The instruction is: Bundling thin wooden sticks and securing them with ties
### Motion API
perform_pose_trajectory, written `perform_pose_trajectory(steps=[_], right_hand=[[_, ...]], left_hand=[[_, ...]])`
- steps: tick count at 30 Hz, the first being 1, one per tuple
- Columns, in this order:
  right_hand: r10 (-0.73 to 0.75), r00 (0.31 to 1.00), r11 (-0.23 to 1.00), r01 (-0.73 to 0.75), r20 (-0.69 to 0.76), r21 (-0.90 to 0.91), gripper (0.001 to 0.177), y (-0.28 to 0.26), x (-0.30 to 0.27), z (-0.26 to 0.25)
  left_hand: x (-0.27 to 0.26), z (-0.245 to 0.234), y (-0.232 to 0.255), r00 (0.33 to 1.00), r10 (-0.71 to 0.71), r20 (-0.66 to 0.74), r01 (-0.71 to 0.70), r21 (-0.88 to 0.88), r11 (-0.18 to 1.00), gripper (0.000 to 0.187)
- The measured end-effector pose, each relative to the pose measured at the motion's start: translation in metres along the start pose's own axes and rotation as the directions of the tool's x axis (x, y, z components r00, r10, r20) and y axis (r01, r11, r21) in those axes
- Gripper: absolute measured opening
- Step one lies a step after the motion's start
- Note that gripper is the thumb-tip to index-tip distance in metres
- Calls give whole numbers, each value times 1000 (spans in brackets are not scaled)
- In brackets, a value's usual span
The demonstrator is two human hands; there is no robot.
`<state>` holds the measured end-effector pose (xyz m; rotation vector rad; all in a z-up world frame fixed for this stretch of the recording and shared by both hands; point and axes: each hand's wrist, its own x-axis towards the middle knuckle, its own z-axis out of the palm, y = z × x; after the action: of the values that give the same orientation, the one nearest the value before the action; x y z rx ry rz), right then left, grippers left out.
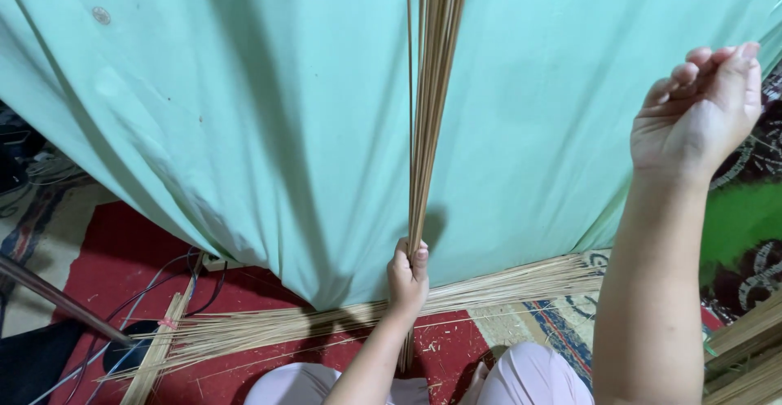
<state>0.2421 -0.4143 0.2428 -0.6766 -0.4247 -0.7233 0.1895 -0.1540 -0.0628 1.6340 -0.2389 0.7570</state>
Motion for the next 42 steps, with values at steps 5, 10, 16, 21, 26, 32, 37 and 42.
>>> perform_pose_trajectory(steps=[5,10,16,21,26,32,37,42], right_hand=[[-27,997,703,72,75,-707,38,49,17,-65],[557,731,123,396,394,-910,94,68,-82,-4],[625,553,669,-17,551,-743,31,114,-175,-24],[616,715,713,-328,330,-619,15,143,-211,-53],[601,777,742,-456,188,-491,19,138,-225,-50],[503,822,826,-367,266,-429,13,142,-227,-75],[499,806,802,-291,318,-522,16,149,-239,-86],[559,726,783,-305,400,-542,37,145,-251,-96]], left_hand=[[4,-6,2,996,-84,-27,85,37,996,47],[8,-4,-9,989,-136,59,148,-311,939,35],[14,-23,32,932,-307,196,351,-262,899,13],[7,-30,31,891,-384,240,425,-146,894,17],[0,-28,17,914,-358,192,397,-240,886,26],[-5,-30,12,910,-384,157,413,-248,876,24],[-10,-33,8,899,-379,219,427,-251,869,24],[-19,-32,10,893,-379,244,440,-291,849,15]])
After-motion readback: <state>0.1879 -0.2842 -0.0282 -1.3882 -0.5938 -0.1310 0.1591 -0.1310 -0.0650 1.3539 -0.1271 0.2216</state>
